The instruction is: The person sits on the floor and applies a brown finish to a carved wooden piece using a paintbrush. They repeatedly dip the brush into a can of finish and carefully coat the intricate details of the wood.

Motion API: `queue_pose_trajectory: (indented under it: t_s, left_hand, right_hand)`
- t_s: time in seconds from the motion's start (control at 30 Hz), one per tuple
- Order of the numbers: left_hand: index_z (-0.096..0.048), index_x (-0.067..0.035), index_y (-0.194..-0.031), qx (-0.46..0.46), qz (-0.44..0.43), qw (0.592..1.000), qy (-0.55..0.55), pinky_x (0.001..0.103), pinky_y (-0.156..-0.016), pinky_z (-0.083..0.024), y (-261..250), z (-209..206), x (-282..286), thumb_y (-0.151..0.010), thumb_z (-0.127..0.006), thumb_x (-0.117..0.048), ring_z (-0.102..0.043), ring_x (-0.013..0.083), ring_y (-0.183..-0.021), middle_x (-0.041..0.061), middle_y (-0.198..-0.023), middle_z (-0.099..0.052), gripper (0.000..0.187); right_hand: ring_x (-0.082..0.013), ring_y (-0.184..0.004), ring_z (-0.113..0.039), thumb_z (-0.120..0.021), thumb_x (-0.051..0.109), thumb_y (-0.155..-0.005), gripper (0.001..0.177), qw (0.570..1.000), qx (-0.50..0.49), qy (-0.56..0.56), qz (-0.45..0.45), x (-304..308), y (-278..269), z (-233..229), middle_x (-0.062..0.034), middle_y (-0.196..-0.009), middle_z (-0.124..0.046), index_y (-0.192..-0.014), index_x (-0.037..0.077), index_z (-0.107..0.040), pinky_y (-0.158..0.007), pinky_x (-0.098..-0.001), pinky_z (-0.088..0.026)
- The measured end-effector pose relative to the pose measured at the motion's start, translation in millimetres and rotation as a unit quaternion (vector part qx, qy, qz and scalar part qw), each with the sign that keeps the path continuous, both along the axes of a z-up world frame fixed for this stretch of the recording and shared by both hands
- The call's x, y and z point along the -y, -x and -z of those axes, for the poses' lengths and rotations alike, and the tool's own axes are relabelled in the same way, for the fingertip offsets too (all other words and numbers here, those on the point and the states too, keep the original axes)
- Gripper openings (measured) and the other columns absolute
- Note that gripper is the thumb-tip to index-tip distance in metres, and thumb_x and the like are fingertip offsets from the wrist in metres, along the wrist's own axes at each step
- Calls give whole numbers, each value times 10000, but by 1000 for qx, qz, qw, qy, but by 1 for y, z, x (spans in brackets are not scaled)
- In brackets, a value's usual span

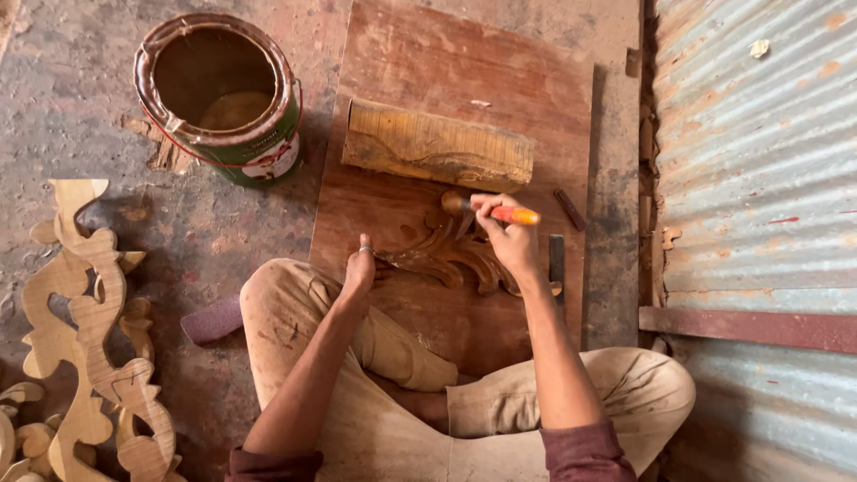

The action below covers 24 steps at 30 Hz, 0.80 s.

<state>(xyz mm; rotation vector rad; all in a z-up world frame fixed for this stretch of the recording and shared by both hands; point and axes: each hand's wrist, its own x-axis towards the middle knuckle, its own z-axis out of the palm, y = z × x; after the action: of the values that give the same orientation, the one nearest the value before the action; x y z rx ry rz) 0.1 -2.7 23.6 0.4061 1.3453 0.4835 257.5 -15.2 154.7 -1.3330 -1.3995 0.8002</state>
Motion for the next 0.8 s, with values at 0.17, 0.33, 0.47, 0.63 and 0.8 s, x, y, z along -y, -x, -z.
queue_pose_trajectory:
  t_s: [0.17,0.33,0.47,0.63,0.8]
  left_hand:
    - [-664,51,-1186,5,-22,999,-30,432,-810,-552,-2,14,-4,-1035,-339,-612,-699,280,-889,167,-1032,-735,753]
    - [-664,56,-1151,6,-9,1000,-25,422,-796,-556,-2,16,3,-1042,-322,-617,-712,292,-872,193,-988,-753,763]
    - [-654,31,-1170,5,-11,999,-32,426,-803,-549,-1,14,-2,-1030,-325,-613,-710,287,-895,172,-1005,-751,736]
    - [-581,91,-1157,-33,19,998,-49,441,-745,-521,-6,48,-1,-1084,-317,-667,-586,243,-823,139,-889,-607,805]
    - [-696,44,-1019,-47,-6,991,-122,431,-683,-500,-14,66,-13,-1017,-357,-662,-582,232,-727,115,-804,-651,783]
  right_hand:
    - [-230,-1108,-730,-629,-139,-853,211,975,181,127,-24,2,13,-25,-101,-1174,-760,-873,61,-694,-842,-331,-620]
    - [-254,-1081,-741,-682,-98,-881,154,986,162,29,-13,3,13,-41,-96,-1143,-769,-905,53,-667,-903,-399,-623]
    - [-247,-1077,-742,-636,-90,-905,189,939,343,-13,18,-6,20,-37,-63,-1134,-784,-885,86,-703,-866,-389,-620]
    - [-257,-1106,-729,-638,19,-978,157,915,394,-36,-74,2,37,-30,-61,-1100,-776,-861,112,-686,-775,-351,-619]
    - [-279,-1108,-713,-593,62,-886,106,886,454,-69,-54,3,59,-51,-65,-1082,-767,-870,114,-684,-892,-406,-604]
